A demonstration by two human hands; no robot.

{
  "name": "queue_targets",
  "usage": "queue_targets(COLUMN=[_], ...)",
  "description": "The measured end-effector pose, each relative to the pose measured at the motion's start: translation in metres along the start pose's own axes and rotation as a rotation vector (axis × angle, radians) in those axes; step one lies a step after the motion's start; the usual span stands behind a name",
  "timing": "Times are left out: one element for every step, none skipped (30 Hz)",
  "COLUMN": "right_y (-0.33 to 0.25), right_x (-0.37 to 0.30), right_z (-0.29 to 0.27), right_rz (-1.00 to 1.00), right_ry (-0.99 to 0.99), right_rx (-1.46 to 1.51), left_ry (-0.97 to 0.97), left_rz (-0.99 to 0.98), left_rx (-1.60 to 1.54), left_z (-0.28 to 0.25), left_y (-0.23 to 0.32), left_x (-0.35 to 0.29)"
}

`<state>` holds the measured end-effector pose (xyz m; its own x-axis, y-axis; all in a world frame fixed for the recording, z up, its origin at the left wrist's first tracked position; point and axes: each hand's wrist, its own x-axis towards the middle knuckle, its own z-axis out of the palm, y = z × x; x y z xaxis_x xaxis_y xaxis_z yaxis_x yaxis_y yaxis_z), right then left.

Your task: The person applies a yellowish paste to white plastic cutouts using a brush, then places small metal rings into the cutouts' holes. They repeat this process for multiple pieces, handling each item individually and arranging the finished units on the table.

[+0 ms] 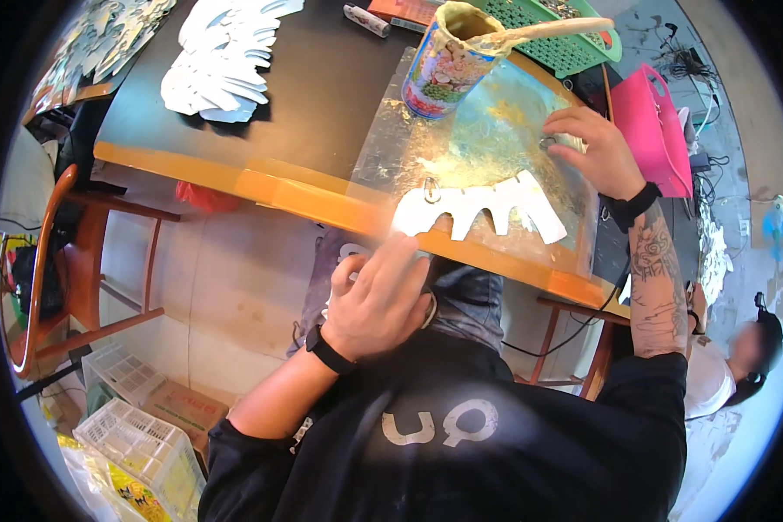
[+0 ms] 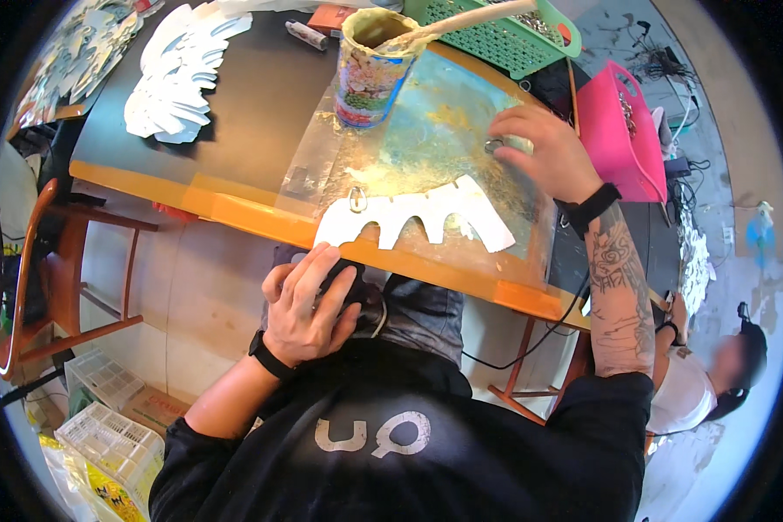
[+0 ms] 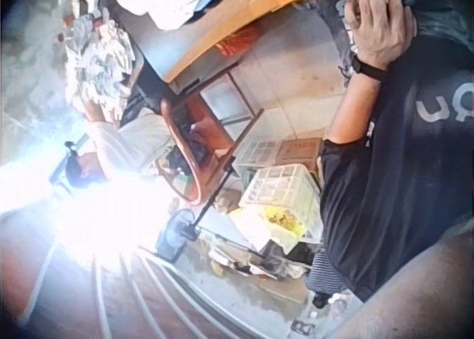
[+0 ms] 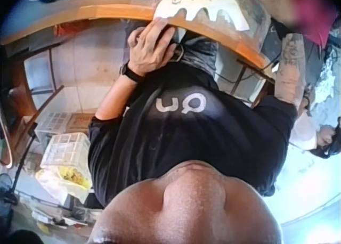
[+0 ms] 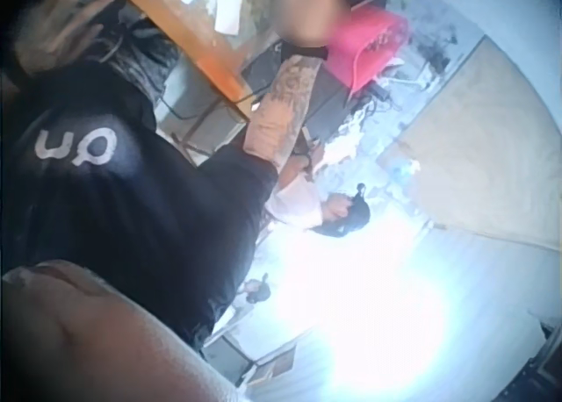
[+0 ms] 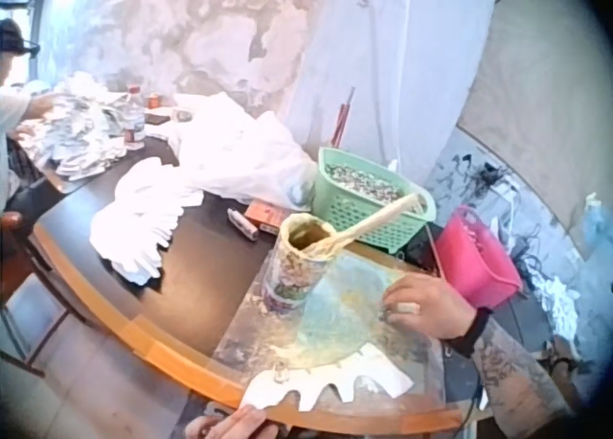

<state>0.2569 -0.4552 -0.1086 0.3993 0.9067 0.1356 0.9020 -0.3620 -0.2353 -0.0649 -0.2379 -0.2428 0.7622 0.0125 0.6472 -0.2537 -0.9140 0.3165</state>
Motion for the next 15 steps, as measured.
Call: queue_targets(right_y=[-0.005,-0.009,-0.011,-0.012,-0.014,-0.022,-0.036,-0.051,-0.063,-0.075,-0.084,-0.093,-0.102,-0.11,-0.115], right_x=[0.001,0.002,0.002,0.003,0.002,0.005,0.011,0.015,0.017,0.02,0.024,0.027,0.028,0.03,0.032], right_z=[0.002,0.005,0.006,0.005,0.003,0.002,0.001,0.0,0.0,0.001,0.004,0.007,0.009,0.014,0.017], right_rz=[-0.028,-0.056,-0.048,-0.039,-0.028,-0.002,0.025,0.061,0.063,0.064,0.058,0.122,0.184,0.249,0.319], right_ry=[-0.003,-0.005,-0.026,-0.047,-0.068,-0.03,0.009,0.044,0.049,0.054,0.06,0.001,-0.06,-0.122,-0.176], right_rx=[-0.013,-0.022,-0.059,-0.097,-0.136,-0.03,0.077,0.181,0.24,0.301,0.365,0.442,0.519,0.6,0.632], left_ry=[-0.001,-0.006,-0.017,-0.021,-0.024,-0.029,-0.025,-0.024,-0.021,-0.019,-0.018,-0.014,-0.011,-0.013,-0.02], left_rz=[0.001,0.001,-0.003,-0.003,-0.002,-0.006,-0.008,-0.011,-0.01,-0.008,-0.012,-0.011,-0.012,-0.013,-0.007], left_rx=[0.003,0.008,0.008,0.012,0.014,0.016,0.023,0.036,0.045,0.054,0.059,0.051,0.044,0.036,0.039], left_z=[0.001,0.001,0.0,-0.001,-0.001,0.0,0.001,0.001,0.002,0.003,0.003,0.003,0.004,0.004,0.003], left_y=[0.001,0.001,0.001,0.001,0.001,0.002,0.001,0.002,0.002,0.003,0.003,0.003,0.002,0.002,0.002], left_x=[0.0,0.0,0.0,0.0,0.0,-0.001,-0.001,-0.002,-0.002,-0.001,-0.001,-0.001,0.0,-0.001,-0.001])
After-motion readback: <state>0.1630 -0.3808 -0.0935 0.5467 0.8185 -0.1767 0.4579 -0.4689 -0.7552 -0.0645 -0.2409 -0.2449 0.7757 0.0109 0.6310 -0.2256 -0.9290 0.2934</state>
